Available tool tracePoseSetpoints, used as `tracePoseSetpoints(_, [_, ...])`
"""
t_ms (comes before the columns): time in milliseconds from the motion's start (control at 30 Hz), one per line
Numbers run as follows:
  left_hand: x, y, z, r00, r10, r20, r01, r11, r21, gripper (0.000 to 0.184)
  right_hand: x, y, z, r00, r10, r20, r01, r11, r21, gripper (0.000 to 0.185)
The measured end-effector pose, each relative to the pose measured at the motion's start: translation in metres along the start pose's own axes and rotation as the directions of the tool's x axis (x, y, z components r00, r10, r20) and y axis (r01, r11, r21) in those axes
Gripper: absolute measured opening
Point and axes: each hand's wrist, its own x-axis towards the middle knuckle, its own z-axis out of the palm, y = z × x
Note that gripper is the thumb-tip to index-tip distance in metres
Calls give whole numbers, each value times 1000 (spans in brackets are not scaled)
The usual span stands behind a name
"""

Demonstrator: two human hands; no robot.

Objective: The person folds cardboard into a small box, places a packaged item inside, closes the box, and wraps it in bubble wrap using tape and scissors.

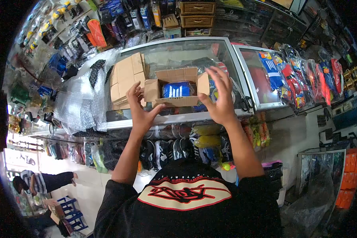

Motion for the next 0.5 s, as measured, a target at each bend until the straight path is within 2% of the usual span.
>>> tracePoseSetpoints(33, [-3, -6, 5, 997, -61, -40, 54, 987, -149, 107, -10, 8, 1, 999, 44, 19, -45, 998, 37, 93])
tracePoseSetpoints(67, [-6, -11, 10, 989, -126, -71, 100, 950, -297, 109, -19, 14, 6, 999, 43, 19, -44, 998, 37, 93])
tracePoseSetpoints(133, [-9, -15, 15, 986, -150, -71, 119, 937, -330, 110, -32, 14, 14, 980, 187, 60, -196, 948, 249, 101])
tracePoseSetpoints(200, [-11, -17, 18, 983, -169, -65, 135, 923, -361, 112, -38, 8, 23, 977, 196, 78, -211, 932, 295, 103])
tracePoseSetpoints(267, [-11, -15, 20, 977, -203, 64, 212, 903, -373, 103, -41, -1, 37, 960, 276, 56, -268, 836, 478, 101])
tracePoseSetpoints(300, [-12, -14, 22, 977, -200, 67, 211, 904, -373, 103, -44, 0, 44, 944, 323, 63, -309, 804, 508, 97])
tracePoseSetpoints(367, [-11, -14, 25, 971, -170, 169, 228, 871, -436, 95, -48, 1, 51, 947, 317, 55, -303, 826, 476, 95])
tracePoseSetpoints(400, [-9, -13, 24, 971, -168, 168, 226, 872, -435, 95, -47, -1, 54, 950, 308, 50, -297, 846, 442, 92])
tracePoseSetpoints(433, [-7, -13, 23, 964, -161, 211, 240, 866, -438, 88, -45, -5, 55, 954, 297, 28, -281, 862, 421, 79])
tracePoseSetpoints(467, [-6, -12, 22, 955, -152, 254, 254, 861, -441, 81, -44, -3, 56, 955, 295, 27, -278, 863, 422, 79])
tracePoseSetpoints(500, [-4, -13, 22, 956, -149, 252, 250, 861, -442, 81, -42, -1, 57, 974, 227, -5, -213, 922, 325, 73])
